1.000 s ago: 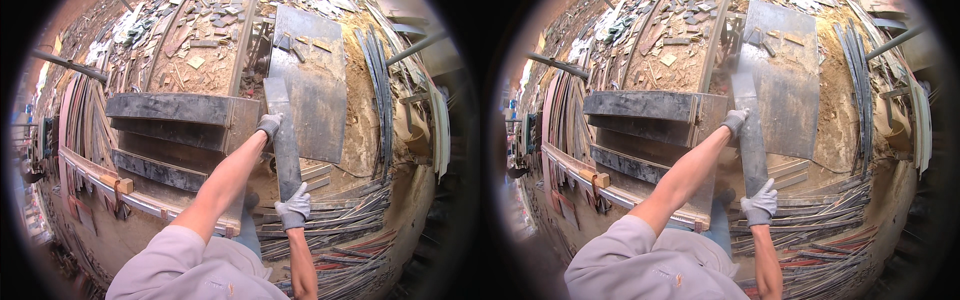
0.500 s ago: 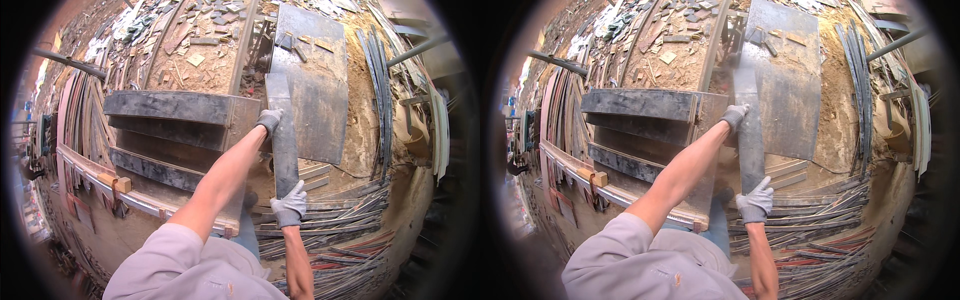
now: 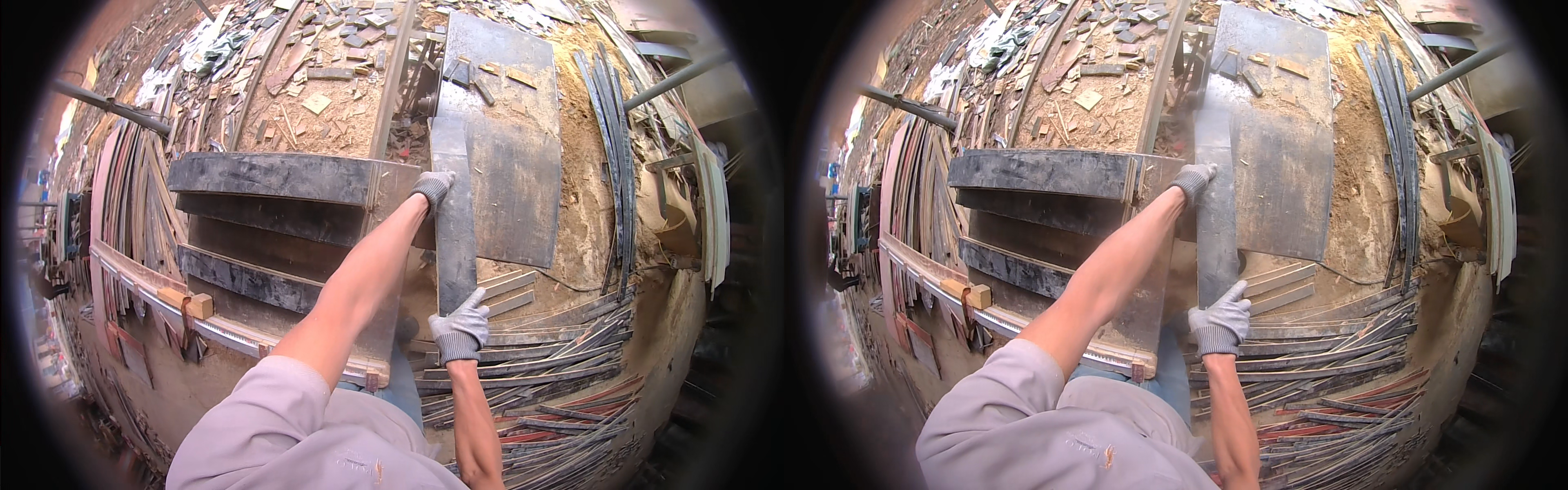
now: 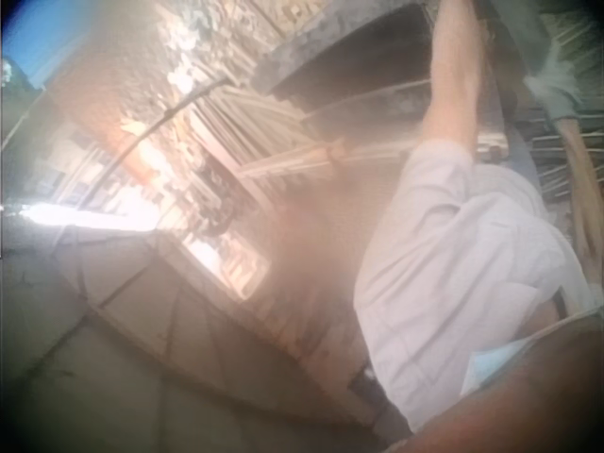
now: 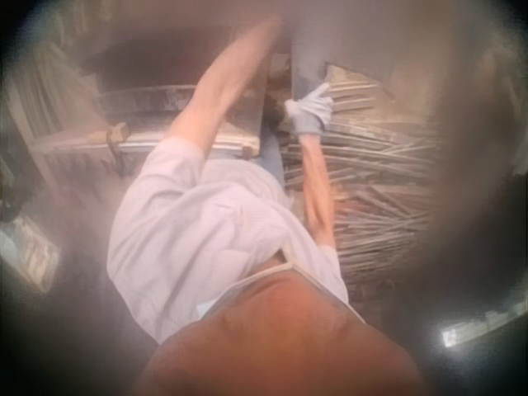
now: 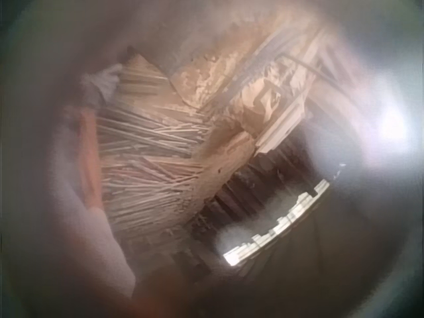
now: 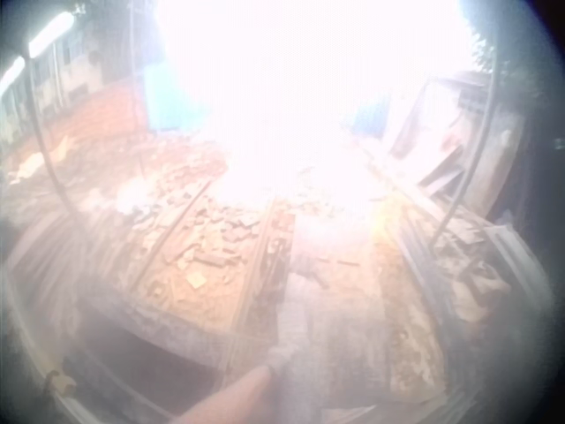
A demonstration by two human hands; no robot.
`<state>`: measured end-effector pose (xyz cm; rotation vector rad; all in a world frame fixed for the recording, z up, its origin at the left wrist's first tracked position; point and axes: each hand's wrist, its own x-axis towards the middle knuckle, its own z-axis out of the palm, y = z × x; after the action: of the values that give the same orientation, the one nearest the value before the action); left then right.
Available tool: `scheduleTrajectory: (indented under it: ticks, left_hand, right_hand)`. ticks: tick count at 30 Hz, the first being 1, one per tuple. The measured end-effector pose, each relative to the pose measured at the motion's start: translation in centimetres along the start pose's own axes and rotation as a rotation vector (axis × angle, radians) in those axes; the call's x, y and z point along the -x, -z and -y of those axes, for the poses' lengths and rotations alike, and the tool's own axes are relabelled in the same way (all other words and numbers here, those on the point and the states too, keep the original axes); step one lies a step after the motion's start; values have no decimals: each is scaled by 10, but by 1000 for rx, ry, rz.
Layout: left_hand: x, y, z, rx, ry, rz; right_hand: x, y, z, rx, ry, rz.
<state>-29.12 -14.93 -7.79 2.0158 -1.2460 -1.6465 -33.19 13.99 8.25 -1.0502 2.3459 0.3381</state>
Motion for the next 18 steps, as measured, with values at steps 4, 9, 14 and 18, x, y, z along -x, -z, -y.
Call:
scheduleTrajectory:
  ticks: [4,9,14,18]
  left_hand:
    - [-26,7,-12,51,-13,5]
    - [21,25,-23,375,-227,203]
    - [191,32,-2,954,-59,763]
    - [255,22,-41,624,-251,651]
  right_hand:
    - [-3,11,22,-48,-1,-15]
    - [11,15,6,-257,10,-47]
    - [70,-22,-76,-832,260,51]
    - [90,-37,-90,-1113,416,36]
